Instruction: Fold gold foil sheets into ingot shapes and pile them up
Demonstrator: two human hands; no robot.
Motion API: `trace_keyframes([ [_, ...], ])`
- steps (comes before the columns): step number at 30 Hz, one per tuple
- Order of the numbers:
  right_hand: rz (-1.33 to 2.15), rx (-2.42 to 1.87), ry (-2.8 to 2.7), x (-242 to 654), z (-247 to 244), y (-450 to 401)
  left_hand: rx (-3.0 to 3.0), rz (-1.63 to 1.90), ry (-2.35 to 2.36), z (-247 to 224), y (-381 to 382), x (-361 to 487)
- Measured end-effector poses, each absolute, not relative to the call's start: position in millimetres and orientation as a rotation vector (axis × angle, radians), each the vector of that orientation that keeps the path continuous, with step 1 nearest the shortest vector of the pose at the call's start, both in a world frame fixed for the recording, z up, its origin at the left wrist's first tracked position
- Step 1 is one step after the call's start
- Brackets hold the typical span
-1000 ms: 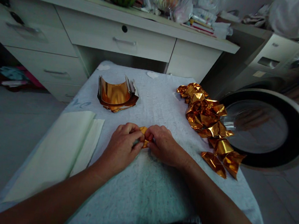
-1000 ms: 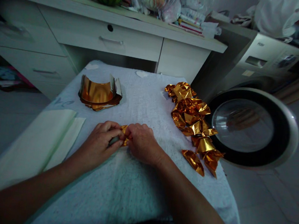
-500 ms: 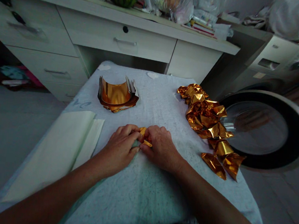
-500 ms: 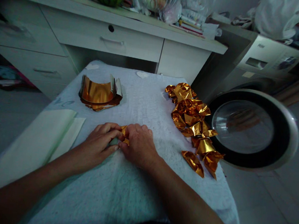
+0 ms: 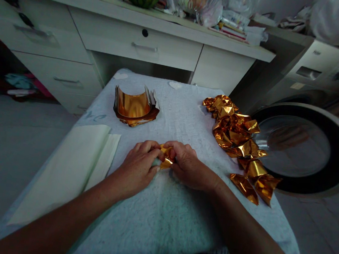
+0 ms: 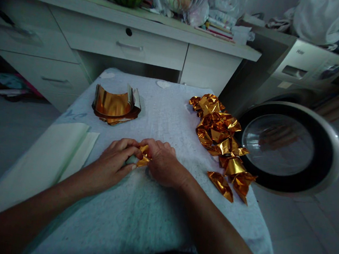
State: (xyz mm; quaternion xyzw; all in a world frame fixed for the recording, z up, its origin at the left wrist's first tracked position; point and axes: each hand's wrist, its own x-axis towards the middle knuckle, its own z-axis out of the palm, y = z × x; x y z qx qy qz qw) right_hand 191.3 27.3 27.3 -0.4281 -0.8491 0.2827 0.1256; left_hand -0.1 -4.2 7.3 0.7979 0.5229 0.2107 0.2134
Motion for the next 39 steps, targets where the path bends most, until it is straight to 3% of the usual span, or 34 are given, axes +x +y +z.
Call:
trace_keyframes([
  [16, 0.857, -1.208, -2.482, 196, 30, 25, 2.204, 0.582, 1.39, 12, -6, -4],
  [30, 0.62, -1.091, -2.671, 193, 38, 27, 2.209, 0.586, 1.324, 17, -3, -8],
  [39, 0.226, -1.035, -2.81, 185, 30, 20, 2.189, 0.577, 1.394, 17, -2, -10],
])
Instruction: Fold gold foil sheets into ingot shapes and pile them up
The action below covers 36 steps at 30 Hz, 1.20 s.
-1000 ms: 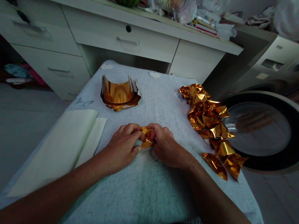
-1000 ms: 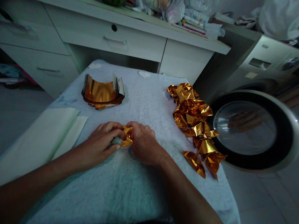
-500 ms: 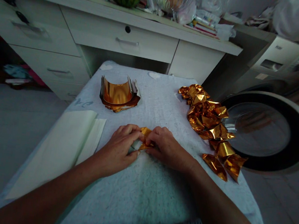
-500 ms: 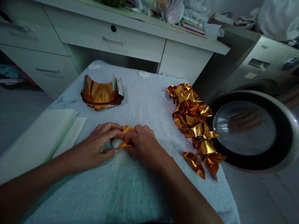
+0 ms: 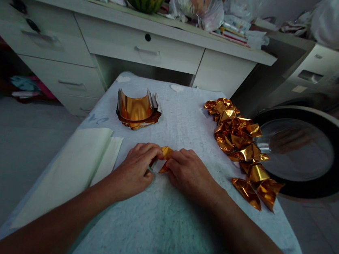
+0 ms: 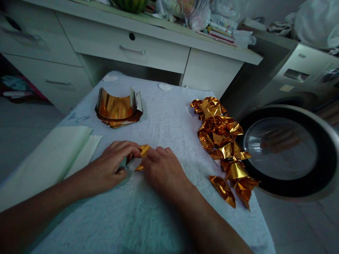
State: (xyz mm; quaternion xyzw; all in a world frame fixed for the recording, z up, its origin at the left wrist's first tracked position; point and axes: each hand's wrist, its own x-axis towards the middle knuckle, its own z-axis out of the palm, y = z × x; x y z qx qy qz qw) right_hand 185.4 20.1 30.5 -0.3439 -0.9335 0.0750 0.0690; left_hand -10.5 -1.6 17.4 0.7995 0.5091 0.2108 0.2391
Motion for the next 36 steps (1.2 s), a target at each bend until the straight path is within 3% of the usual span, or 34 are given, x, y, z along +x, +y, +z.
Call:
trace_keyframes([
  [20, 0.083, -1.078, -2.74, 183, 26, 15, 2.06, 0.755, 1.407, 21, -1, -15],
  [29, 0.001, -1.07, -2.679, 185, 25, 15, 2.256, 0.739, 1.333, 18, 1, -15],
  [36, 0.146, -1.117, -2.684, 195, 30, 21, 2.472, 0.745, 1.343, 10, 6, -19],
])
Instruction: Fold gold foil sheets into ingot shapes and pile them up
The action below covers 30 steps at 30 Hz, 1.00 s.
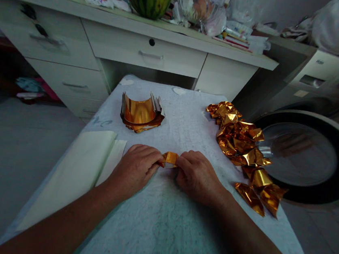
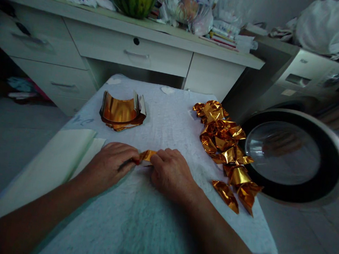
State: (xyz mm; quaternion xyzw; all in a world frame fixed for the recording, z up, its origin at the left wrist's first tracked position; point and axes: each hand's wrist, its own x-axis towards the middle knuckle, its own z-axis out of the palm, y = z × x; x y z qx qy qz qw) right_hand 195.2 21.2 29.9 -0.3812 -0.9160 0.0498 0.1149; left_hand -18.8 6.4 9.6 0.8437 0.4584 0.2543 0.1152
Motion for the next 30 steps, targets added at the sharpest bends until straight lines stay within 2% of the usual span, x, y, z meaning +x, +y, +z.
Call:
trace_keyframes([
  [9, 0.362, -1.216, -2.666, 197, 30, 28, 2.611, 0.65, 1.28, 13, 2, -15],
  [16, 0.5, -1.142, -2.641, 203, 29, 32, 2.612, 0.547, 1.41, 13, 3, -14],
  [30, 0.697, -1.082, -2.533, 205, 30, 34, 2.473, 0.493, 1.387, 14, 6, -10],
])
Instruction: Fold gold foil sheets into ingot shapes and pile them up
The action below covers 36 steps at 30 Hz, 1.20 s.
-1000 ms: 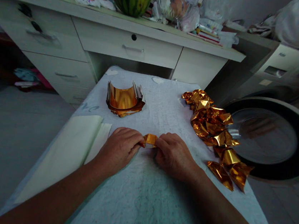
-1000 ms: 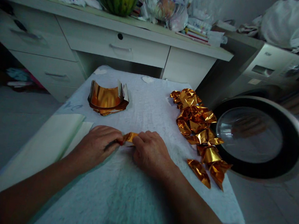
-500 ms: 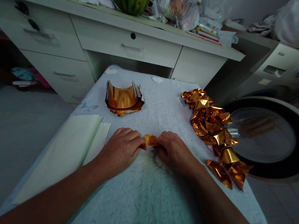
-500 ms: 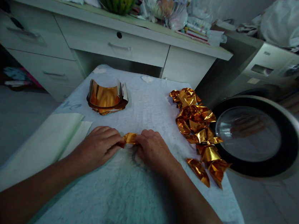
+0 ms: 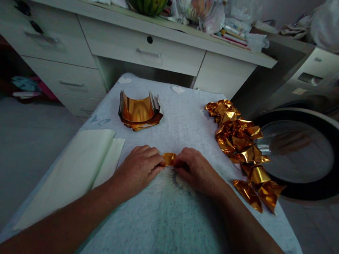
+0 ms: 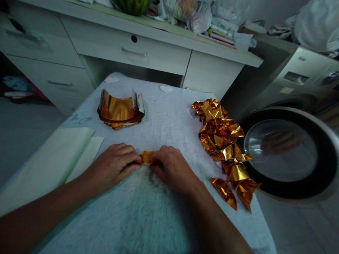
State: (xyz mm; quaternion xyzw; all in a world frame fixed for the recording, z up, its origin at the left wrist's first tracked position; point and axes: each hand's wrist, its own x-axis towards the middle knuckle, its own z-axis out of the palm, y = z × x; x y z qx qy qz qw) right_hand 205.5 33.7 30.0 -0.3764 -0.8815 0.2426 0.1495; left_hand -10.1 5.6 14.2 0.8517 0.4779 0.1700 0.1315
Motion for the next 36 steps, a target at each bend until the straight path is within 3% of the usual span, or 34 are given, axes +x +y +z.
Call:
trace_keyframes([
  [9, 0.737, -1.074, -2.585, 205, 33, 33, 2.625, 0.441, 1.363, 15, 1, -8],
  [16, 0.746, -1.081, -2.588, 205, 34, 33, 2.403, 0.508, 1.299, 12, 0, -7],
  [36, 0.588, -1.318, -2.646, 204, 37, 33, 2.472, 0.335, 1.714, 16, -1, -4],
])
